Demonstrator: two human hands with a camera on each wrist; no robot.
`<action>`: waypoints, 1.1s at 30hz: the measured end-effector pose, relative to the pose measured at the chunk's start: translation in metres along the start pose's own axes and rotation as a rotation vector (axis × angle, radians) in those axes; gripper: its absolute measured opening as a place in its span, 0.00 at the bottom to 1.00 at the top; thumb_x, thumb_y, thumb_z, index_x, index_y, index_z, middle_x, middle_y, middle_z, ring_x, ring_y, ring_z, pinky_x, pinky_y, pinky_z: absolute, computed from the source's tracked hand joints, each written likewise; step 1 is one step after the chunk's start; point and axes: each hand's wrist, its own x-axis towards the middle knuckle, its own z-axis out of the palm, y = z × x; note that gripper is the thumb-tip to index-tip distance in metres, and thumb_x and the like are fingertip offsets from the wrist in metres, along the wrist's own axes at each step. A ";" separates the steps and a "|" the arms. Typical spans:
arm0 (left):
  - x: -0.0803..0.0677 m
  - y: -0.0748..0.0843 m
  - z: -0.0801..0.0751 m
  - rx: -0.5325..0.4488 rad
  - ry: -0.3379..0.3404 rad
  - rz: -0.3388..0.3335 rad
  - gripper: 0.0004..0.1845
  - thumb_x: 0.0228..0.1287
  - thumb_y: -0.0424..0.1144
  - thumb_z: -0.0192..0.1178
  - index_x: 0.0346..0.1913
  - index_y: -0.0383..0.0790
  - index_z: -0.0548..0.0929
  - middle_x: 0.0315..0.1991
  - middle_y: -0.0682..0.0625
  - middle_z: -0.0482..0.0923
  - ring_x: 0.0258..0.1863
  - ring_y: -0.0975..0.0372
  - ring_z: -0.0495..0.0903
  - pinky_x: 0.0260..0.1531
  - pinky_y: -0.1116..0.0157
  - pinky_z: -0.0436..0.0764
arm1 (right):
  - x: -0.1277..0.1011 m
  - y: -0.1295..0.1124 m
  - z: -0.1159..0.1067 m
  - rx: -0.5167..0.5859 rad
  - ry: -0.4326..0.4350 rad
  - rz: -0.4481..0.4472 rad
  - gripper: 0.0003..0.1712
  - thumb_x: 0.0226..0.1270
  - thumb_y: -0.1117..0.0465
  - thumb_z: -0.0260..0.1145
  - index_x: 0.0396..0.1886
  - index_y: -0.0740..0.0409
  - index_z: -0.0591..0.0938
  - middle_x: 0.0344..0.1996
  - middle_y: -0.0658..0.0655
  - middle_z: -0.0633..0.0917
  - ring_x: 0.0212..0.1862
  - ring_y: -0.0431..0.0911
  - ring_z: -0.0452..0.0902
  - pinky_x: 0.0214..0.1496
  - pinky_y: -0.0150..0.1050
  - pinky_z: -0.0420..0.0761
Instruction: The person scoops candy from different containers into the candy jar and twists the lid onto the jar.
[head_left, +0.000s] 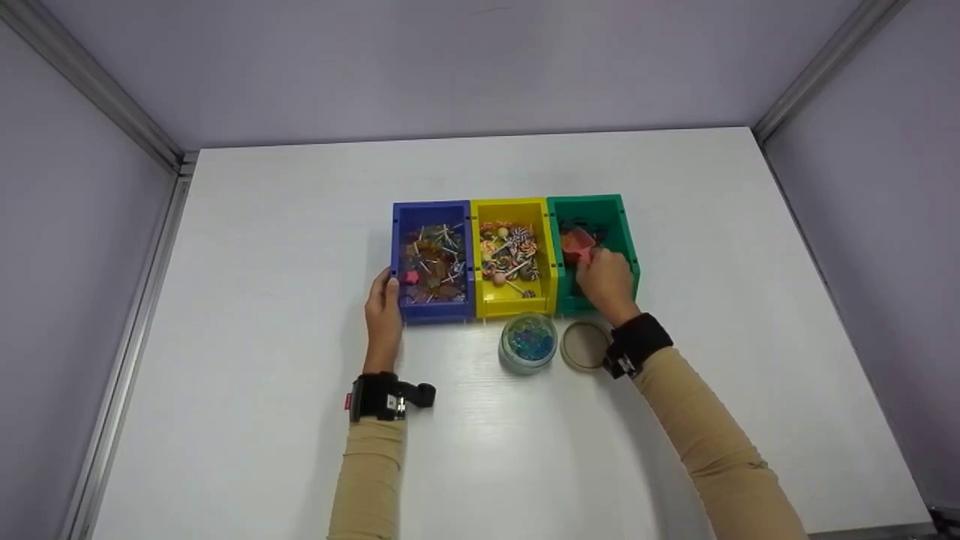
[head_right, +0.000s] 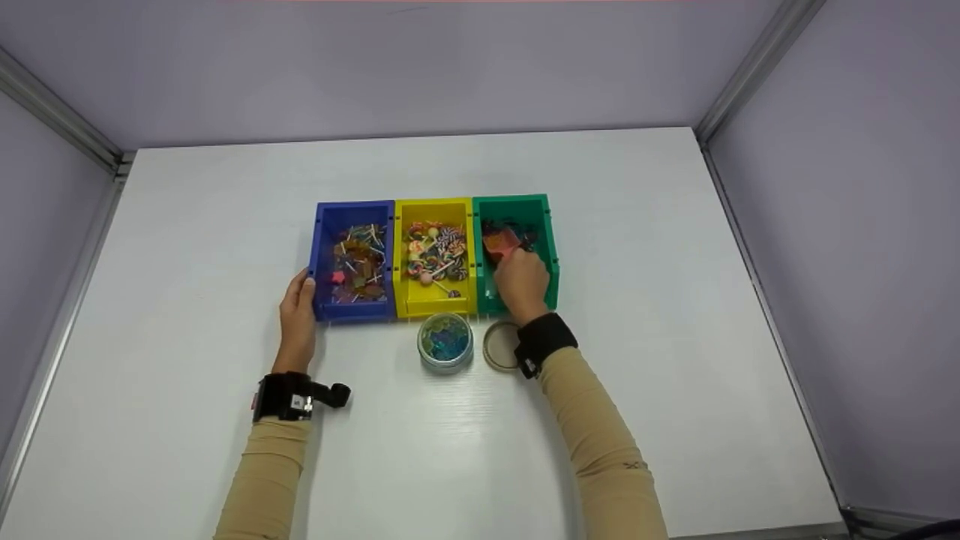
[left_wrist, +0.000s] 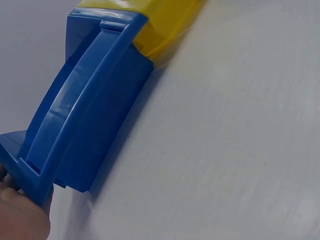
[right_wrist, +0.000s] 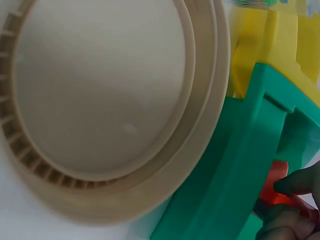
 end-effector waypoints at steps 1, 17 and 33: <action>0.000 0.000 0.000 -0.008 -0.005 -0.001 0.26 0.78 0.45 0.40 0.73 0.37 0.60 0.74 0.39 0.60 0.75 0.51 0.58 0.77 0.55 0.59 | 0.000 -0.001 0.001 0.001 0.004 0.003 0.15 0.69 0.62 0.58 0.24 0.68 0.78 0.19 0.56 0.69 0.25 0.48 0.65 0.26 0.39 0.66; -0.001 -0.001 0.001 -0.022 -0.013 -0.009 0.27 0.78 0.46 0.40 0.73 0.37 0.60 0.74 0.41 0.60 0.76 0.52 0.57 0.77 0.55 0.59 | 0.002 -0.009 0.010 0.042 0.039 0.079 0.16 0.71 0.60 0.56 0.27 0.68 0.79 0.19 0.57 0.72 0.25 0.50 0.73 0.24 0.37 0.70; 0.000 0.001 0.000 -0.016 -0.007 -0.011 0.26 0.78 0.46 0.40 0.73 0.38 0.60 0.74 0.41 0.60 0.75 0.53 0.58 0.77 0.56 0.59 | 0.005 -0.004 0.012 0.095 -0.015 0.145 0.16 0.72 0.58 0.55 0.35 0.69 0.80 0.25 0.60 0.76 0.30 0.50 0.74 0.29 0.38 0.73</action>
